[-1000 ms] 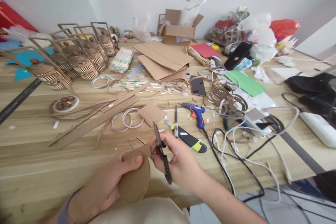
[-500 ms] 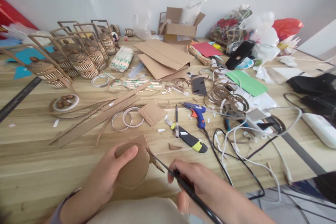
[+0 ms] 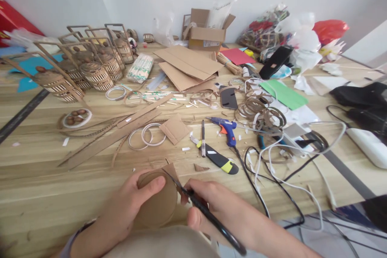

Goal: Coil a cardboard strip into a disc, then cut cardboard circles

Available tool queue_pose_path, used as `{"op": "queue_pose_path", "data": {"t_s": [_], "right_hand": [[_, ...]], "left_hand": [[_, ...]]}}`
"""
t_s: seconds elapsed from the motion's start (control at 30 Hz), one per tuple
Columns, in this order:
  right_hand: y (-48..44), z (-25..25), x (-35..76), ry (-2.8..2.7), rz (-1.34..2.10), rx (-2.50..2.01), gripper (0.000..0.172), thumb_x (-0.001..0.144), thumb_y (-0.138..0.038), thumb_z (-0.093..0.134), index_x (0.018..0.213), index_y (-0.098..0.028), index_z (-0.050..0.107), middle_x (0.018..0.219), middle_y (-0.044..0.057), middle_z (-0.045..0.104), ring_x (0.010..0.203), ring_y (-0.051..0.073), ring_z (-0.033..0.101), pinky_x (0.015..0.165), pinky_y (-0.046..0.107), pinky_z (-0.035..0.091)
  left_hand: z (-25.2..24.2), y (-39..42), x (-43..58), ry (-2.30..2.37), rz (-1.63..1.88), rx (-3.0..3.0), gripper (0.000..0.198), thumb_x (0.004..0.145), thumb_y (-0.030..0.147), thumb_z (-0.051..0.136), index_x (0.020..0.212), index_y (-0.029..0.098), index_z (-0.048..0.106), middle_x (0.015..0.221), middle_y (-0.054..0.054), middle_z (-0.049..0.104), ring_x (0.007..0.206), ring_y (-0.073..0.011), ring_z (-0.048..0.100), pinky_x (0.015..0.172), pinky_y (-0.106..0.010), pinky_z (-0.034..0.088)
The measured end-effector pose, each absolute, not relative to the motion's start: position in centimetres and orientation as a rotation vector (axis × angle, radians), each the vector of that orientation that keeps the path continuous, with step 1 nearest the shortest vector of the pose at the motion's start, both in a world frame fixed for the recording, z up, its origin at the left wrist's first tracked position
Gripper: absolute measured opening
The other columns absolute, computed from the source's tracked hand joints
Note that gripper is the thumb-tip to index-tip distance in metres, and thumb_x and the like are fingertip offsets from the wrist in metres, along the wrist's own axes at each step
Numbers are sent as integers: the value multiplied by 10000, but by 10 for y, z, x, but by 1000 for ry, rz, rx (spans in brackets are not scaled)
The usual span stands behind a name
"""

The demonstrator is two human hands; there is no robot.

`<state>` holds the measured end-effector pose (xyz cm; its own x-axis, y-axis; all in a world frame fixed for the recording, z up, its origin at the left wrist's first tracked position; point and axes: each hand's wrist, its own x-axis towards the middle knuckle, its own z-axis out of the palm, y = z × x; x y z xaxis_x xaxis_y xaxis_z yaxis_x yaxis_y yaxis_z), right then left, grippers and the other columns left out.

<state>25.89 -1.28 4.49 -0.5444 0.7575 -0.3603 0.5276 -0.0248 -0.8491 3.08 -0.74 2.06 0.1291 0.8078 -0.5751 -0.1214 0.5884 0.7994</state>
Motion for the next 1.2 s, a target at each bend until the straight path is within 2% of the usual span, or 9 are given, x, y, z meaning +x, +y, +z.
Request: {"op": "queue_pose_path", "data": {"t_s": [0.17, 0.27, 0.4, 0.73, 0.83, 0.93, 1.03, 1.2], "right_hand": [[-11, 44, 256, -2003, 1634, -1260, 213, 923, -427, 611, 916, -226, 540, 736, -39, 468, 625, 130, 363, 558, 247, 304], [-12, 44, 255, -1957, 1675, -1209, 221, 908, -418, 610, 864, -234, 496, 722, -38, 478, 613, 131, 398, 550, 242, 327], [-13, 45, 254, -1930, 1704, -1243, 181, 859, -376, 651, 849, -244, 529, 719, -24, 536, 617, 145, 453, 542, 235, 364], [-11, 44, 249, -1940, 1684, -1174, 410, 920, -595, 572, 801, -225, 440, 707, -49, 408, 602, 121, 318, 543, 233, 298], [-13, 47, 250, -1933, 1713, -1232, 346, 886, -502, 609, 784, -228, 424, 700, -46, 406, 608, 125, 321, 535, 232, 284], [-12, 55, 249, -1918, 1794, -1298, 224, 810, -397, 608, 808, -231, 456, 708, -23, 481, 619, 144, 410, 540, 234, 334], [-11, 62, 248, -1882, 1869, -1283, 200, 759, -386, 564, 857, -223, 503, 738, 10, 551, 657, 175, 482, 573, 254, 393], [-10, 68, 245, -1901, 1790, -1352, 159, 728, -362, 524, 799, -222, 499, 720, 2, 502, 643, 165, 426, 573, 262, 356]], "left_hand": [[17, -9, 30, 1226, 752, 686, 338, 718, 428, 821, 994, 233, 801, 976, -81, 812, 946, -336, 728, 798, -383, 545], [18, -9, 32, 1205, 752, 700, 319, 727, 437, 820, 968, 229, 801, 996, -82, 812, 962, -339, 727, 807, -381, 542], [17, -9, 33, 1222, 740, 665, 343, 715, 455, 831, 975, 235, 790, 1000, -75, 811, 994, -340, 719, 826, -385, 538], [15, -10, 34, 1354, 621, 680, 522, 644, 576, 830, 1010, 221, 717, 1039, -70, 789, 1040, -354, 692, 908, -457, 513], [15, -11, 35, 1365, 615, 705, 490, 674, 562, 811, 1027, 234, 724, 1042, -68, 788, 1056, -351, 691, 906, -454, 526], [13, -12, 34, 1361, 611, 709, 467, 713, 545, 789, 1065, 244, 728, 1061, -69, 788, 1064, -346, 693, 878, -441, 545], [13, -13, 34, 1360, 612, 703, 469, 723, 535, 787, 1084, 242, 726, 1081, -70, 786, 1062, -339, 695, 870, -431, 545], [16, -13, 36, 1379, 623, 713, 498, 660, 566, 821, 1016, 232, 723, 1044, -74, 788, 1051, -346, 690, 884, -434, 521]]}}
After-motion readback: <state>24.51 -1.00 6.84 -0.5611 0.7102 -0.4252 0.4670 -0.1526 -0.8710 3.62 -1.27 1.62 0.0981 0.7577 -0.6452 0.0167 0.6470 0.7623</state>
